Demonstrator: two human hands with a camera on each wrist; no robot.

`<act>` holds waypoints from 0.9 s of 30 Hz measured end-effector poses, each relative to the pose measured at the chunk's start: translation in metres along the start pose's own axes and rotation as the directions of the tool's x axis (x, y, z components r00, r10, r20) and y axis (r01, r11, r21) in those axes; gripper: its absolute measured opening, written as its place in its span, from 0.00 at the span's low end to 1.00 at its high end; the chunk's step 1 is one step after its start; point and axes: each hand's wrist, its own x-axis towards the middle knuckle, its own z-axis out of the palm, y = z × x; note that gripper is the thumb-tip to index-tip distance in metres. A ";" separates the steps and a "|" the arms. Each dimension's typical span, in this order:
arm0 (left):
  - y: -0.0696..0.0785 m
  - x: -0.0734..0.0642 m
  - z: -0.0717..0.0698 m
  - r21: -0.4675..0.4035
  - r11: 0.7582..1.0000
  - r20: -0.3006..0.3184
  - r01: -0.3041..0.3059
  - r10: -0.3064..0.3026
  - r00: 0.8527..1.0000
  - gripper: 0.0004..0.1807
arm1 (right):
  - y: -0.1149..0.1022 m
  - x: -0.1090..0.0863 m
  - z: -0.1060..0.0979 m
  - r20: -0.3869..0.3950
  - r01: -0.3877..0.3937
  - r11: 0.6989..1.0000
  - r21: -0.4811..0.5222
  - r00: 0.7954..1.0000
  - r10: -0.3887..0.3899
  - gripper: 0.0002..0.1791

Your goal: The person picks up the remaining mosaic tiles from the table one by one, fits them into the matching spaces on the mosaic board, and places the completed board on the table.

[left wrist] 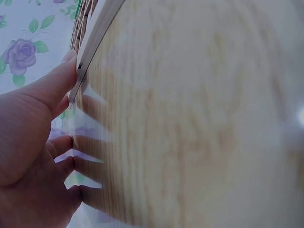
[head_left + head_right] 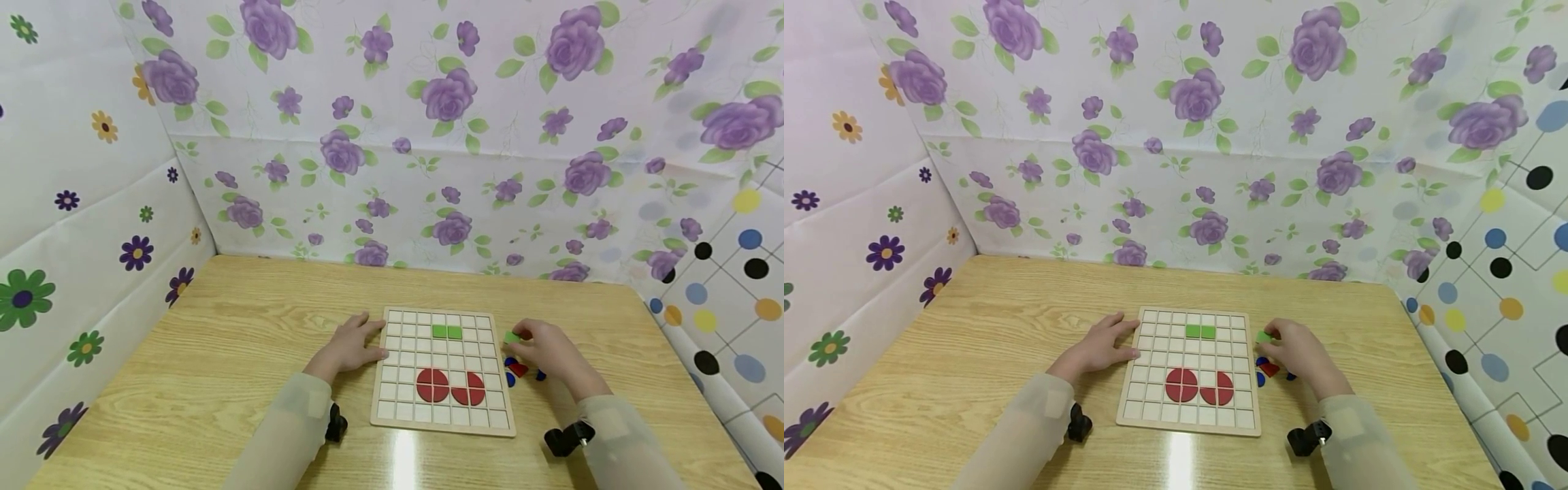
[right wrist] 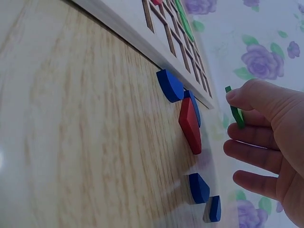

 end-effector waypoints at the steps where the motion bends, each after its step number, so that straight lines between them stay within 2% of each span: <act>1: 0.000 0.000 0.000 0.001 1.000 -0.001 -0.001 0.001 1.000 0.36 | 0.000 0.001 0.000 -0.004 0.006 1.000 -0.001 1.000 -0.006 0.20; 6: 0.000 0.000 0.000 0.012 1.000 -0.005 -0.005 0.005 1.000 0.36 | -0.001 0.005 0.002 -0.011 0.035 0.999 -0.020 0.999 -0.035 0.20; 27: 0.001 0.000 0.000 0.008 1.000 -0.013 -0.010 0.010 1.000 0.35 | -0.017 0.014 0.006 0.024 0.054 0.998 -0.015 0.998 -0.054 0.18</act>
